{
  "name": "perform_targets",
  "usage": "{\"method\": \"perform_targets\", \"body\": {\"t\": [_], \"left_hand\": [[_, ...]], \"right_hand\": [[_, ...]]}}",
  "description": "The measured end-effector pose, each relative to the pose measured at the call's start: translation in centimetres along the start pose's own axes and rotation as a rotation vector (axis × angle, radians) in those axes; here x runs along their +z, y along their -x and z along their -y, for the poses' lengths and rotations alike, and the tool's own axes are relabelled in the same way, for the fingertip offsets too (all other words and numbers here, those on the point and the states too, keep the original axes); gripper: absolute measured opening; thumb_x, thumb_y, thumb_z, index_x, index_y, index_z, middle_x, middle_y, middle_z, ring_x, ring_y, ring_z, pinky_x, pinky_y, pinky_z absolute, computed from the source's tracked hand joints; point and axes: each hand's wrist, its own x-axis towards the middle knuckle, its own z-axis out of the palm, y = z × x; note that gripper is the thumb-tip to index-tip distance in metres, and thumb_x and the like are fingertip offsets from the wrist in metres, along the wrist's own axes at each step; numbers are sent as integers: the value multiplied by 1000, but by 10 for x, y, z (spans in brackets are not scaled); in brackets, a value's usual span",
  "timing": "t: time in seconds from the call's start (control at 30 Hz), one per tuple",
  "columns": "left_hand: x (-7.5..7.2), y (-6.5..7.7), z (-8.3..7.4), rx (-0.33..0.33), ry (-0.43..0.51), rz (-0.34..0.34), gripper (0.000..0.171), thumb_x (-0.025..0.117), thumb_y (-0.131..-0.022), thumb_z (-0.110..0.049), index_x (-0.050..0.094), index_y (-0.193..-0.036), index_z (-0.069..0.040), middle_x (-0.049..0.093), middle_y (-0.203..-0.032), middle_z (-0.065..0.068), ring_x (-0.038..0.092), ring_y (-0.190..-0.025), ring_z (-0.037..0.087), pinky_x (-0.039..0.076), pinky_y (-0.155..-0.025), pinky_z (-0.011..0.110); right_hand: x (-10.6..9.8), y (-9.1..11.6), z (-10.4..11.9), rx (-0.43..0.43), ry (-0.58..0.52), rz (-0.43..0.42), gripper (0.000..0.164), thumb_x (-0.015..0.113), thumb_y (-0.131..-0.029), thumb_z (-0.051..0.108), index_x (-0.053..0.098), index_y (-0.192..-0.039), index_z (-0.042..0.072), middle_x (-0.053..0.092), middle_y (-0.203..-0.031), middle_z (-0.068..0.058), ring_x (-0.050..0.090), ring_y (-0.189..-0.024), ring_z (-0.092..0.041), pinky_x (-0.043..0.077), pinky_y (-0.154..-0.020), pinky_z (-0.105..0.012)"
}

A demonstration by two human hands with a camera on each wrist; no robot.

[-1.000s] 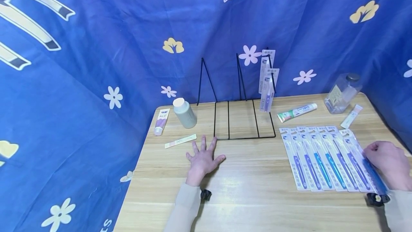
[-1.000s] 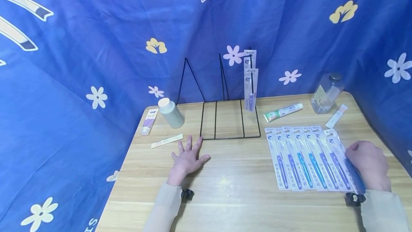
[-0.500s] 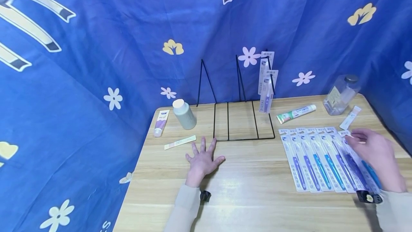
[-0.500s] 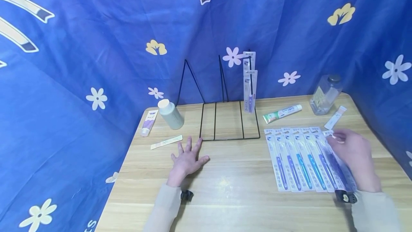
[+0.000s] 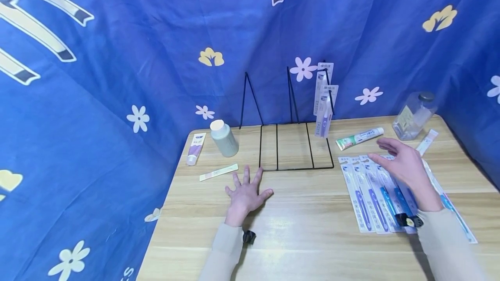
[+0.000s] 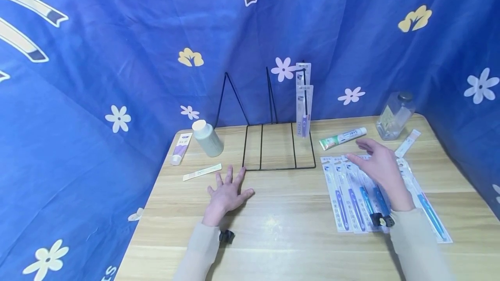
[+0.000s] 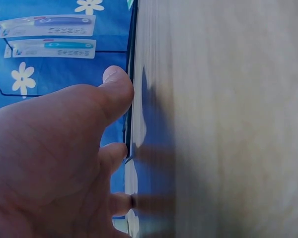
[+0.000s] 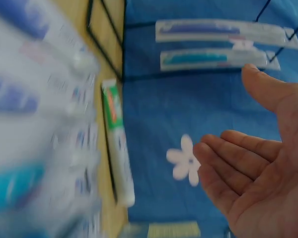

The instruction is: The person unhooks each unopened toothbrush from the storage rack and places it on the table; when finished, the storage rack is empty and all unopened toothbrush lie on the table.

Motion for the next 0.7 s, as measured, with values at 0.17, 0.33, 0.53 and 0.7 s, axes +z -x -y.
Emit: {"method": "perform_targets", "body": {"t": [0.17,0.33,0.53,0.7], "left_hand": [[-1,0,0,2,4,7,84,47,-91,-77,16,-162,-44,3,-173,10,1,-154,54,16,-109,86],[1,1,1,0,0,1,84,48,-91,-77,17,-162,-43,4,-173,10,3,-154,55,17,-108,86],[1,1,2,7,-3,-4,84,47,-91,-77,17,-162,-43,5,-173,10,4,-153,56,17,-108,86],[-1,1,3,5,-7,-2,84,47,-91,-77,17,-162,-43,5,-173,9,4,-154,56,18,-108,85]], "right_hand": [[16,-19,23,-16,-103,-1,73,74,-91,48,54,-143,1,62,-137,-28,57,-127,-50,45,-105,-62],[33,-39,40,-72,-208,-45,64,78,-90,38,58,-141,5,65,-136,-21,60,-127,-42,47,-107,-54],[52,-63,59,-119,-343,-42,67,80,-89,30,53,-146,7,62,-143,-16,57,-133,-35,44,-113,-49],[62,-78,76,-122,-445,-44,73,82,-87,24,48,-149,6,59,-145,-20,56,-135,-36,42,-115,-50]]}}
